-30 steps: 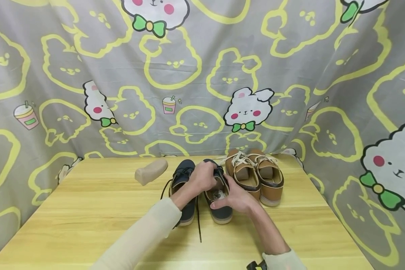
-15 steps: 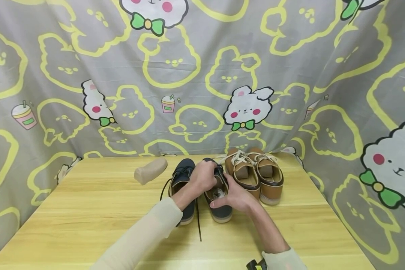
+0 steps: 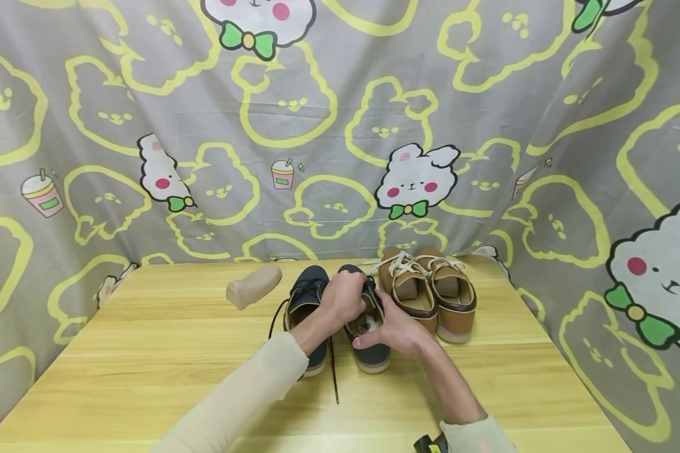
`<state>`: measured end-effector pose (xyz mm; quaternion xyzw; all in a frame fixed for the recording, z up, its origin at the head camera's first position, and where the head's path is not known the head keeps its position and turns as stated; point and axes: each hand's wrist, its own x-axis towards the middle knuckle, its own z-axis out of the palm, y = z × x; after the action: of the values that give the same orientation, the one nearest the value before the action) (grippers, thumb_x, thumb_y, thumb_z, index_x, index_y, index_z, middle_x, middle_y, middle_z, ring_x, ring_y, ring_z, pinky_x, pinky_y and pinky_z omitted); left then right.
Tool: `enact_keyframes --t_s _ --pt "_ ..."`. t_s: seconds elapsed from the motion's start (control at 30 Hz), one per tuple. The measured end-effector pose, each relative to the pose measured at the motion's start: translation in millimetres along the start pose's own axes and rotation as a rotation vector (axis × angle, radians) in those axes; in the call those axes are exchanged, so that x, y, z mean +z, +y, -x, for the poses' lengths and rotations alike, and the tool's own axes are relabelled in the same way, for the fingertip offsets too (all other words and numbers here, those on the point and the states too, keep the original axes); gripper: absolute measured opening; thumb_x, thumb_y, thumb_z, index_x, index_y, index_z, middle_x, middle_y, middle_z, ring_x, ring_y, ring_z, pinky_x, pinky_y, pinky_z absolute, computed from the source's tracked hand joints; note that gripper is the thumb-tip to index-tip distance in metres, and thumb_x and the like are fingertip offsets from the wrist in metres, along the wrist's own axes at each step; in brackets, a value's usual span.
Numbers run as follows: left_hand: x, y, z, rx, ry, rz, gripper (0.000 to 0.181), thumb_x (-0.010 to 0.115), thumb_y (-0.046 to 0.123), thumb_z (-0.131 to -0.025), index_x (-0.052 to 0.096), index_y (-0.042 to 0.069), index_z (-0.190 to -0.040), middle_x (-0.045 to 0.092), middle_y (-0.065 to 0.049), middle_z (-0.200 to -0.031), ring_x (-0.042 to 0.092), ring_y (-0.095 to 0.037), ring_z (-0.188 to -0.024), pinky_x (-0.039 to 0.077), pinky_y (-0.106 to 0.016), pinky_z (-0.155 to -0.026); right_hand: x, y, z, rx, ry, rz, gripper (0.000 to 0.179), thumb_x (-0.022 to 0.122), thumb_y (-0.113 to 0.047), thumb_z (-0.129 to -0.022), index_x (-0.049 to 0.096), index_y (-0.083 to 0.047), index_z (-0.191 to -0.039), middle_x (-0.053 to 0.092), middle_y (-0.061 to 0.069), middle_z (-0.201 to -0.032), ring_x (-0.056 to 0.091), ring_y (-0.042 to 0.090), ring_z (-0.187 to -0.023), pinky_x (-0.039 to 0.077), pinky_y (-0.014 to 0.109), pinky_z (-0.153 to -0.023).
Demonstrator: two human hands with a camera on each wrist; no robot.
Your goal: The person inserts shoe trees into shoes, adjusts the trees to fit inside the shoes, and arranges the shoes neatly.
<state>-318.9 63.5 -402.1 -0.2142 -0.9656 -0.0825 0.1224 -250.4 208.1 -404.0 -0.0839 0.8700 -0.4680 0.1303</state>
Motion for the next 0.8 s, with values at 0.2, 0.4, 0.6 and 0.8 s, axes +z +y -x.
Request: enact_keyframes --t_s 0.2,0.4,0.6,0.8 --pt "-6.9 1.9 1.0 0.001 -0.038 -0.01 0.019 0.073 0.014 -0.083 0.077 0.014 -0.102 0.077 -0.004 -0.088 0.075 -0.022 -0.081 0.06 -0.034 -0.062 -0.5 1.0 -1.0 -0.019 -0.002 -0.008 0.125 0.091 -0.031 -0.072 0.009 -0.002 -0.162 0.017 0.023 -0.167 0.02 0.042 -0.153 0.023 0.058 -0.122" --pt "-14.7 -0.4 6.1 -0.036 -0.069 0.065 0.023 0.072 0.013 -0.085 0.074 0.015 -0.107 0.076 -0.006 -0.094 0.074 -0.026 -0.09 0.06 -0.037 -0.068 -1.7 2.0 -1.9 -0.014 -0.015 -0.005 0.127 0.091 -0.032 -0.073 0.006 -0.003 -0.162 0.012 0.022 -0.169 0.015 0.042 -0.155 0.021 0.059 -0.122" --pt "-15.3 -4.9 10.5 -0.029 -0.084 0.105 0.032 0.073 0.011 -0.086 0.072 0.015 -0.117 0.076 -0.008 -0.096 0.074 -0.026 -0.089 0.059 -0.036 -0.062 -1.8 0.3 -2.3 -0.012 -0.02 -0.017 0.127 0.09 -0.032 -0.074 0.004 -0.004 -0.163 0.008 0.022 -0.169 0.011 0.043 -0.155 0.019 0.06 -0.123" --pt "-22.3 -10.7 15.3 0.001 -0.178 0.131 0.043 0.07 0.015 -0.09 0.065 0.011 -0.132 0.074 -0.01 -0.109 0.072 -0.024 -0.096 0.059 -0.034 -0.068 0.9 1.1 -1.5 -0.007 -0.019 -0.018 0.126 0.091 -0.031 -0.074 0.005 -0.002 -0.162 0.01 0.024 -0.168 0.013 0.043 -0.154 0.021 0.059 -0.122"
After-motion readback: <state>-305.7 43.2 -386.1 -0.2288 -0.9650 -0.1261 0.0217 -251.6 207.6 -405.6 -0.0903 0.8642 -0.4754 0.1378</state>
